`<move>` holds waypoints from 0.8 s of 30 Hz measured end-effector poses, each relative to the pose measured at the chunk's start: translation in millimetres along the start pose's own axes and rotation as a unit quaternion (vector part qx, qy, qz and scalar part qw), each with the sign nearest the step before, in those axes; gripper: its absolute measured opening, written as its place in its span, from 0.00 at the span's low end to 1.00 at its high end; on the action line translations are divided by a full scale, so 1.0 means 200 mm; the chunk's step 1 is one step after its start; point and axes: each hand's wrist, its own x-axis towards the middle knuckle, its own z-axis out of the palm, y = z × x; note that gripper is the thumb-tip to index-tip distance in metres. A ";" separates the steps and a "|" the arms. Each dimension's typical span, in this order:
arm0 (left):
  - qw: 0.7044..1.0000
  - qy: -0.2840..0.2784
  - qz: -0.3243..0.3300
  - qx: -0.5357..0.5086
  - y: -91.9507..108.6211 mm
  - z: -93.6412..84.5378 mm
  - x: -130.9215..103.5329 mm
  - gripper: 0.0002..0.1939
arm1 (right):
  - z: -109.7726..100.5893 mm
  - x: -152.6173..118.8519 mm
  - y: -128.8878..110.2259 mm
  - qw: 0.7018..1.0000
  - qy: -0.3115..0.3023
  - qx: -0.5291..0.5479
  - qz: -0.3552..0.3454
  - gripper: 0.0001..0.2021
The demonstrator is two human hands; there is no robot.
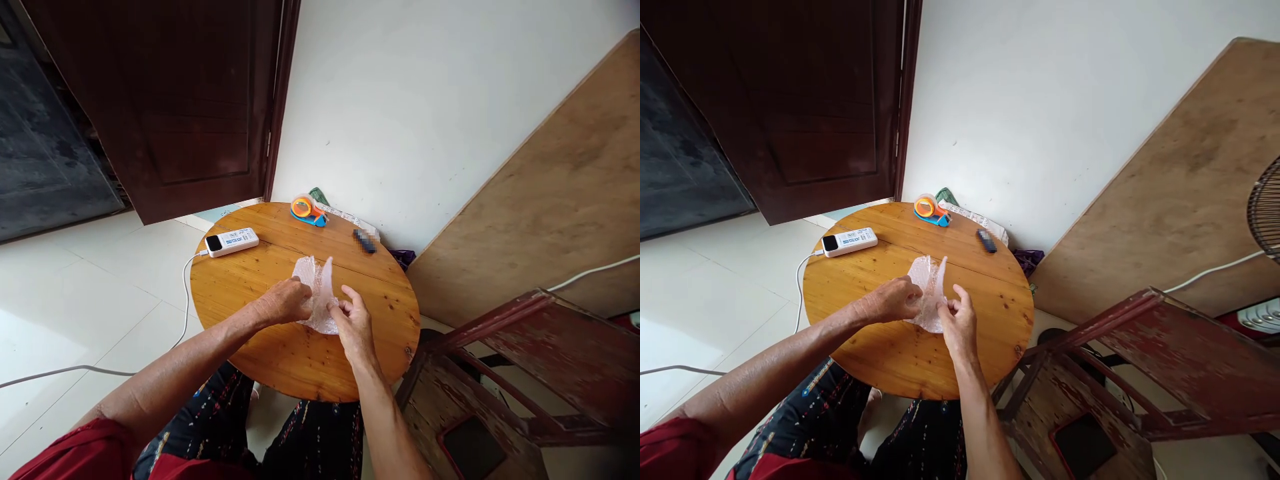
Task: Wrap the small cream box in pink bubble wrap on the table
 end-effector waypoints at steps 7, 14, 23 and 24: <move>0.999 -0.005 -0.031 -0.013 0.00 0.02 0.00 0.11 | 0.12 0.03 -0.13 0.998 -0.045 -0.034 -0.011 0.24; 0.998 0.028 -0.026 -0.056 -0.03 0.07 0.00 0.15 | 0.12 0.03 -0.18 0.986 -0.125 -0.102 -0.036 0.22; 0.955 0.102 -0.041 -0.275 -0.11 0.17 -0.06 0.34 | 0.00 0.00 -0.23 0.958 -0.276 -0.065 -0.029 0.29; 0.957 0.113 -0.050 -0.261 -0.10 0.18 -0.06 0.34 | -0.01 0.01 -0.23 0.955 -0.288 -0.065 -0.036 0.29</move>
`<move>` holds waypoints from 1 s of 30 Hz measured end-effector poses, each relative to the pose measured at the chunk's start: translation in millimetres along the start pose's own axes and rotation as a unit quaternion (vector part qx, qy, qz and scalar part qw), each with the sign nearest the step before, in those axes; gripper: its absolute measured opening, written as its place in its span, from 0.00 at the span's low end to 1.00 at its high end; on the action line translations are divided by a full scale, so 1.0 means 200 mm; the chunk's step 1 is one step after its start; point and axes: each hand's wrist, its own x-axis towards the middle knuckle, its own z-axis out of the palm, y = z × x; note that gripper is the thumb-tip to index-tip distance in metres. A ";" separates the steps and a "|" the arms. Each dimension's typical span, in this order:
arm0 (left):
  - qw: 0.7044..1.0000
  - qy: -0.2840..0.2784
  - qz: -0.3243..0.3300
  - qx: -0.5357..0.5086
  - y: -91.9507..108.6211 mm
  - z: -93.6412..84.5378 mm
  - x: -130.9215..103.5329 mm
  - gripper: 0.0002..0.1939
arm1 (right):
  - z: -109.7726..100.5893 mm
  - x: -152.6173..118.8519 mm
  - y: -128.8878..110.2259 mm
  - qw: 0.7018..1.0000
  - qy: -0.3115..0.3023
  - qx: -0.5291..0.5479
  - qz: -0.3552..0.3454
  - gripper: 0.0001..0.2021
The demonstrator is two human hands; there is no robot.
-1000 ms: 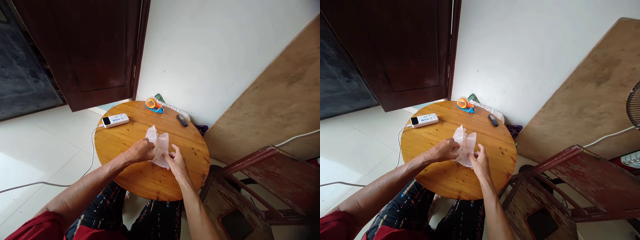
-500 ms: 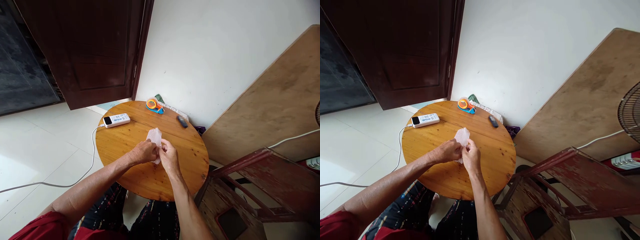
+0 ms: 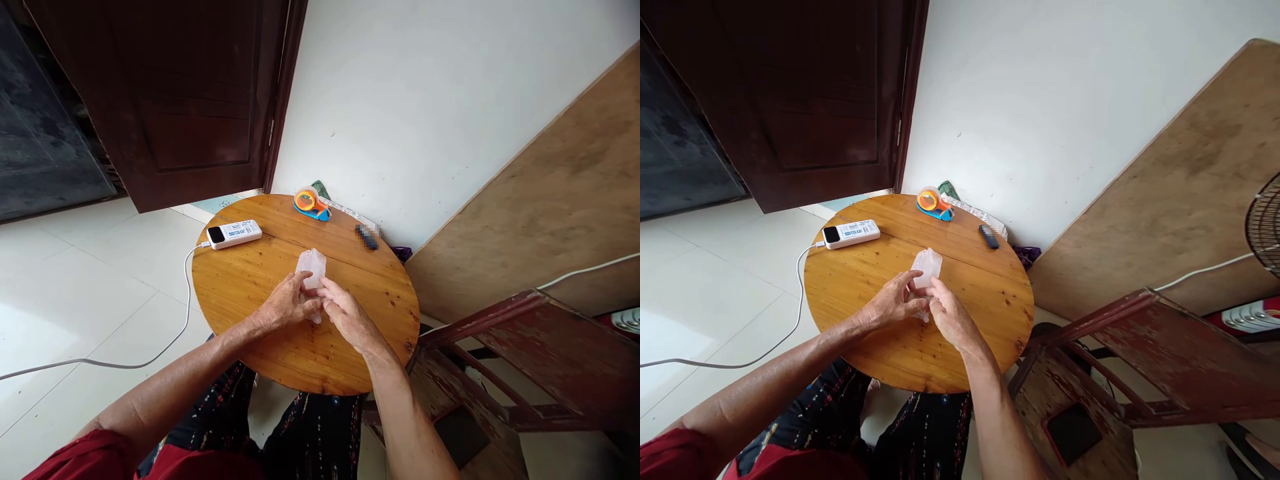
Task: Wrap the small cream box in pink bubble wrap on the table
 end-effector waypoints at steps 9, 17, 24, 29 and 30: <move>0.999 0.011 -0.023 0.042 0.04 0.03 -0.01 0.34 | -0.06 0.05 -0.01 0.998 -0.038 -0.046 -0.034 0.28; 0.999 0.001 -0.017 0.035 0.03 0.03 -0.02 0.35 | 0.02 -0.04 0.04 0.992 0.044 -0.061 -0.104 0.26; 0.994 -0.037 -0.005 0.103 0.05 0.00 -0.02 0.38 | -0.06 -0.01 0.14 0.977 0.212 -0.020 -0.030 0.16; 0.982 -0.131 0.019 0.138 0.09 -0.08 0.04 0.44 | -0.05 0.03 0.18 0.972 0.224 -0.016 -0.062 0.15; 0.977 -0.152 0.018 0.148 0.10 -0.10 0.05 0.45 | -0.06 0.04 0.18 0.972 0.224 -0.022 -0.066 0.14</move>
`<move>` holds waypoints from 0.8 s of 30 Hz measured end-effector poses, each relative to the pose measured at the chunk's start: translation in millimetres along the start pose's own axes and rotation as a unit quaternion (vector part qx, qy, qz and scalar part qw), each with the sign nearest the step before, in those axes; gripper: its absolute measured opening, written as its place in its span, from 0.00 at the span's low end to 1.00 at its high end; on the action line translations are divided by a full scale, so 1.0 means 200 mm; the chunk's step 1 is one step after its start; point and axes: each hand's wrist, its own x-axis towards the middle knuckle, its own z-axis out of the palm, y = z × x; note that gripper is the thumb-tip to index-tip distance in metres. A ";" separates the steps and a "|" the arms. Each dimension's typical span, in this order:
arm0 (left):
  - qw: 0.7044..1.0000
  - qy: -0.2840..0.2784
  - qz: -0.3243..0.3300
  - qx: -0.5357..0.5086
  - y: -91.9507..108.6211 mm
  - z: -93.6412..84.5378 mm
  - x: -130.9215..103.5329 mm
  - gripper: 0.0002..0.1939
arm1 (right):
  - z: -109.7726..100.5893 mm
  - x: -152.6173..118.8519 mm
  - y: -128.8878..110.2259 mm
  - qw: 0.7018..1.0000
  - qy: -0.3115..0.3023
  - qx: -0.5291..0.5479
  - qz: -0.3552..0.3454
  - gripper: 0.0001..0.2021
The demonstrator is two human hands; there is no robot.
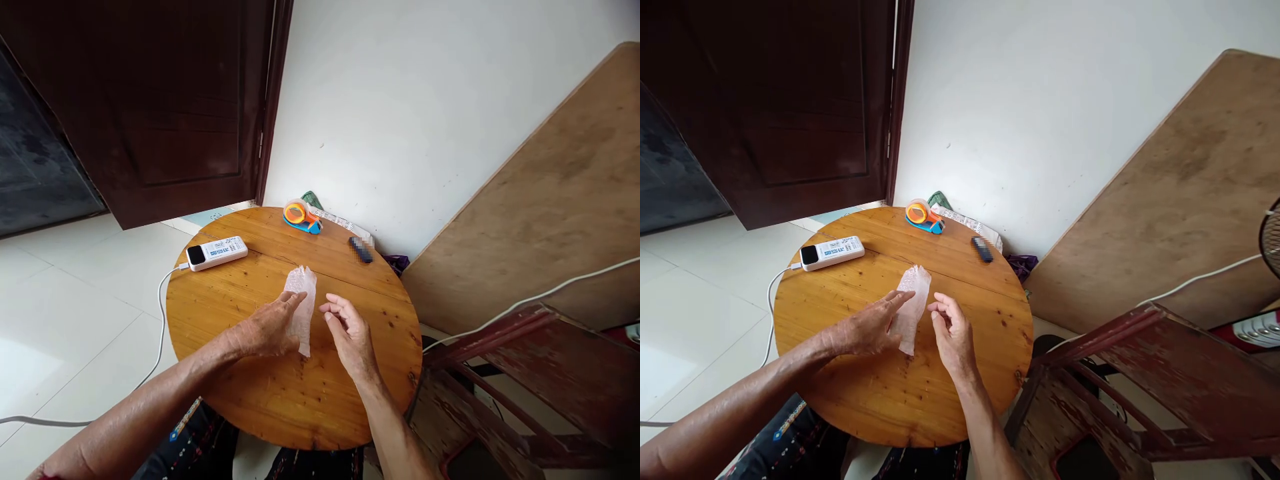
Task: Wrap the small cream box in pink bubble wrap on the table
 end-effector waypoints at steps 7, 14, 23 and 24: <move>0.997 -0.080 -0.008 0.023 0.02 -0.09 0.04 0.49 | -0.01 0.13 0.01 0.996 -0.037 -0.053 -0.061 0.11; 0.999 0.002 0.019 0.030 0.01 -0.01 -0.01 0.44 | 0.05 0.18 0.09 0.971 -0.123 -0.116 -0.170 0.19; 0.994 0.027 0.095 0.048 0.00 0.03 -0.06 0.24 | 0.05 0.21 0.11 0.985 -0.072 -0.111 -0.110 0.10; 0.994 0.030 0.094 0.044 0.00 0.03 -0.06 0.23 | 0.04 0.22 0.11 0.992 -0.051 -0.100 -0.061 0.10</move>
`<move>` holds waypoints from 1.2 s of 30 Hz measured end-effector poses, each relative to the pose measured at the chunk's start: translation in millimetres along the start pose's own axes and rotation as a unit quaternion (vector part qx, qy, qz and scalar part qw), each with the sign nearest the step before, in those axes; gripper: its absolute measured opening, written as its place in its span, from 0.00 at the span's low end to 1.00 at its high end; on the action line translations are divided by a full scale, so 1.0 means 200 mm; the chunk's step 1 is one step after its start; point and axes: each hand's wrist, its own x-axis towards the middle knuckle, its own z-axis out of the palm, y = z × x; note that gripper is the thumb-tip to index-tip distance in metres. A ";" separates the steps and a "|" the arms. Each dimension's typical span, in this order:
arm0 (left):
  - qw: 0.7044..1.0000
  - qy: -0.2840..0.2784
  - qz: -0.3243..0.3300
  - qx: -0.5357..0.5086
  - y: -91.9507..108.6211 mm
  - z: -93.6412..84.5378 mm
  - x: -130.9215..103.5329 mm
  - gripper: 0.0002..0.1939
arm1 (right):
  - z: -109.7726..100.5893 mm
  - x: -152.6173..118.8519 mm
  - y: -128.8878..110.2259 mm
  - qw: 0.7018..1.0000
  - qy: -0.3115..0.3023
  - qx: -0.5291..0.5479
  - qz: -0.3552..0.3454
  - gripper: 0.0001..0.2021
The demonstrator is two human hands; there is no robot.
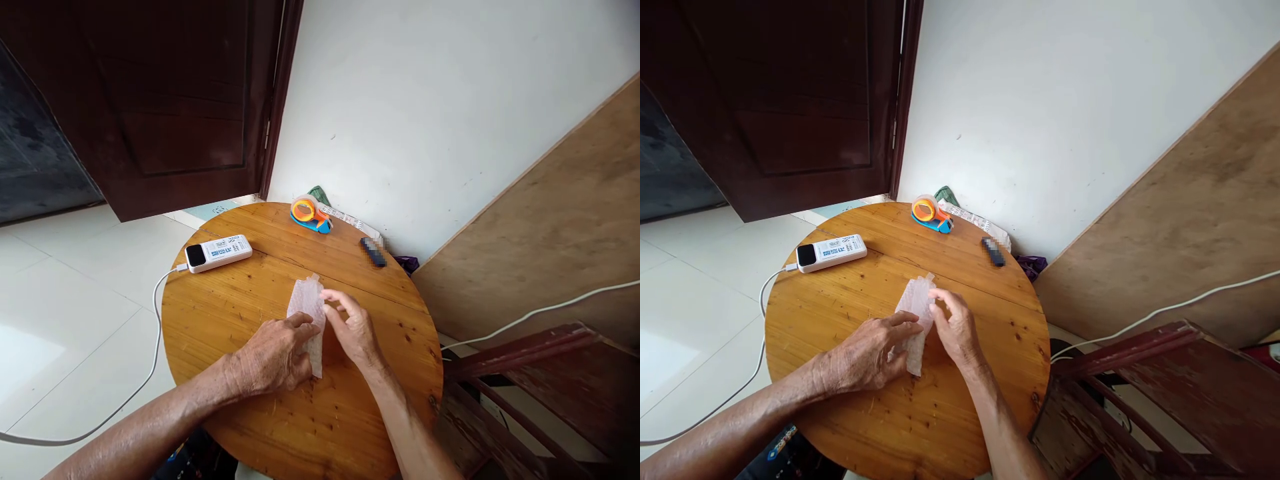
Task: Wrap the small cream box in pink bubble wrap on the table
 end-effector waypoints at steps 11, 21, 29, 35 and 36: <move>0.999 0.022 0.011 -0.041 -0.02 0.03 -0.01 0.23 | -0.01 0.23 -0.02 0.912 -0.113 0.164 0.358 0.14; 0.999 0.020 0.002 -0.045 -0.02 0.05 -0.02 0.22 | 0.08 0.27 -0.01 0.923 -0.122 0.193 0.310 0.14; 0.999 0.018 -0.036 -0.016 -0.01 0.05 -0.03 0.24 | 0.08 0.22 -0.07 0.940 -0.060 0.247 0.228 0.16; 0.993 0.077 -0.091 0.023 -0.03 0.14 -0.04 0.26 | 0.02 0.17 -0.18 0.960 -0.084 0.228 0.141 0.14; 0.991 0.090 -0.097 0.028 -0.04 0.15 -0.05 0.25 | 0.01 0.16 -0.20 0.966 -0.088 0.208 0.128 0.13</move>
